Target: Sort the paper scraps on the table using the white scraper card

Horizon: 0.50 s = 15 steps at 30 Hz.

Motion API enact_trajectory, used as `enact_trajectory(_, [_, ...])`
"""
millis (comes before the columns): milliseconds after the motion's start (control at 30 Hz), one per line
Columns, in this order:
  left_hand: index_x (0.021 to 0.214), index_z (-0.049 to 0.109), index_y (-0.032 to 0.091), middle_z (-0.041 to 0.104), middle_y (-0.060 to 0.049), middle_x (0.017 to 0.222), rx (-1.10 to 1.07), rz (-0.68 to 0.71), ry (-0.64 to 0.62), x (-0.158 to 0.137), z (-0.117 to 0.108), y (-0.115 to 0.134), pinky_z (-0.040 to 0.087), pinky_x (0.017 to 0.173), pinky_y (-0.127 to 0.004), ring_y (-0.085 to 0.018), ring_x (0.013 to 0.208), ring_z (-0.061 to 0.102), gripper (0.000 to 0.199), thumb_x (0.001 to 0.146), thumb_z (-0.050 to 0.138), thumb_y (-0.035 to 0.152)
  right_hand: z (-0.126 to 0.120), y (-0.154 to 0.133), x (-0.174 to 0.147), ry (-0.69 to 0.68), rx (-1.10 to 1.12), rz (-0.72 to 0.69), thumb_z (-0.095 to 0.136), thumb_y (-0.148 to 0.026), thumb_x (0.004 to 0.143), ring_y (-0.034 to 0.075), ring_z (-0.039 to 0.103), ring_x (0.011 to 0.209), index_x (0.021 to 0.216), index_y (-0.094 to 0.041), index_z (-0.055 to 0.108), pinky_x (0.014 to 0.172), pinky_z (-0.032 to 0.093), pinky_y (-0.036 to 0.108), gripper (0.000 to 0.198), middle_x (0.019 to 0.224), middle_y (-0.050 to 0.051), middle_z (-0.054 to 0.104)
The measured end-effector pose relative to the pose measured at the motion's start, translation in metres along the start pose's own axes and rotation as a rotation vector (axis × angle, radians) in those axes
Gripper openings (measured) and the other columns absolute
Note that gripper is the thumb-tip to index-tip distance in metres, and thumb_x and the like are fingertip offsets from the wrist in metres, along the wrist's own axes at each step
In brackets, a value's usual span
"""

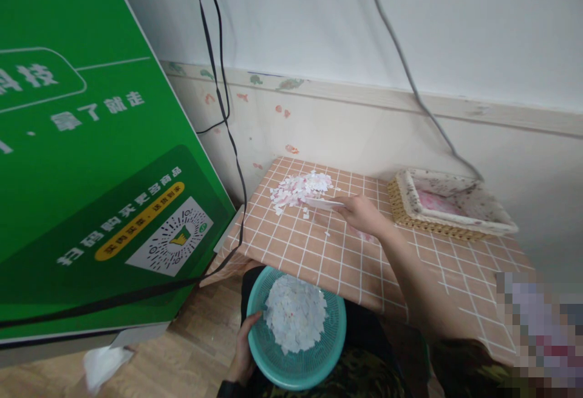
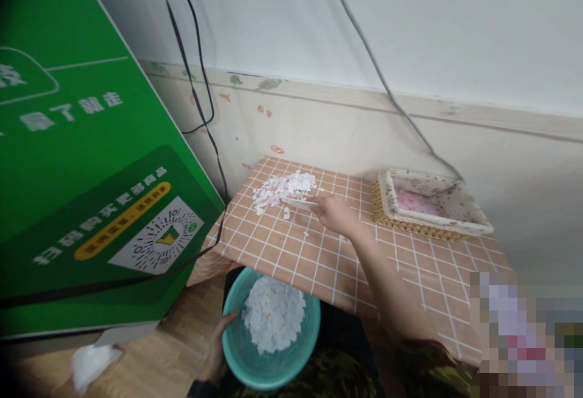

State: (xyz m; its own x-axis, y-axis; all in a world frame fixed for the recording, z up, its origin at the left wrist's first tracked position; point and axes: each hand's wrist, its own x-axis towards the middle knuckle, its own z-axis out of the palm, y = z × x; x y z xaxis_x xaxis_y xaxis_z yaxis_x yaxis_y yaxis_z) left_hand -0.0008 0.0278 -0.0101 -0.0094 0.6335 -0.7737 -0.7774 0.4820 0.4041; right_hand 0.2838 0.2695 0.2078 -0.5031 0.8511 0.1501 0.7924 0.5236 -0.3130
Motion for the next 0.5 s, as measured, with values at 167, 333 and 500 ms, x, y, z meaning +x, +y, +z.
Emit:
enact_trajectory(167, [0.083, 0.070, 0.011, 0.075, -0.008, 0.072, -0.001, 0.027, 0.022, -0.0021, 0.0022, 0.0016, 0.051, 0.078, -0.048, -0.031, 0.075, 0.069, 0.026, 0.065, 0.068, 0.030, -0.0039, 0.0027, -0.0004, 0.033, -0.001, 0.018, 0.047, -0.021, 0.086, 0.018, 0.064, 0.075, 0.112, -0.023, 0.064, 0.067, 0.041, 0.027, 0.030, 0.091, 0.005, 0.071])
enact_trajectory(333, [0.085, 0.071, 0.010, 0.075, -0.010, 0.073, -0.007, -0.023, -0.019, -0.0039, 0.0039, 0.0032, 0.050, 0.081, -0.048, -0.033, 0.081, 0.069, 0.027, 0.068, 0.067, 0.031, -0.0021, 0.0047, 0.0012, 0.056, -0.059, 0.055, 0.049, -0.022, 0.086, 0.018, 0.063, 0.069, 0.109, -0.024, 0.065, 0.062, 0.040, 0.027, 0.029, 0.083, 0.005, 0.071])
enact_trajectory(500, [0.086, 0.070, 0.010, 0.075, -0.011, 0.074, -0.005, 0.001, 0.002, 0.0002, -0.0005, 0.0009, 0.049, 0.082, -0.050, -0.035, 0.084, 0.068, 0.028, 0.067, 0.068, 0.031, -0.0002, 0.0055, 0.0033, 0.026, 0.049, 0.000, 0.048, -0.020, 0.086, 0.018, 0.064, 0.078, 0.109, -0.023, 0.064, 0.069, 0.043, 0.028, 0.029, 0.094, 0.005, 0.071])
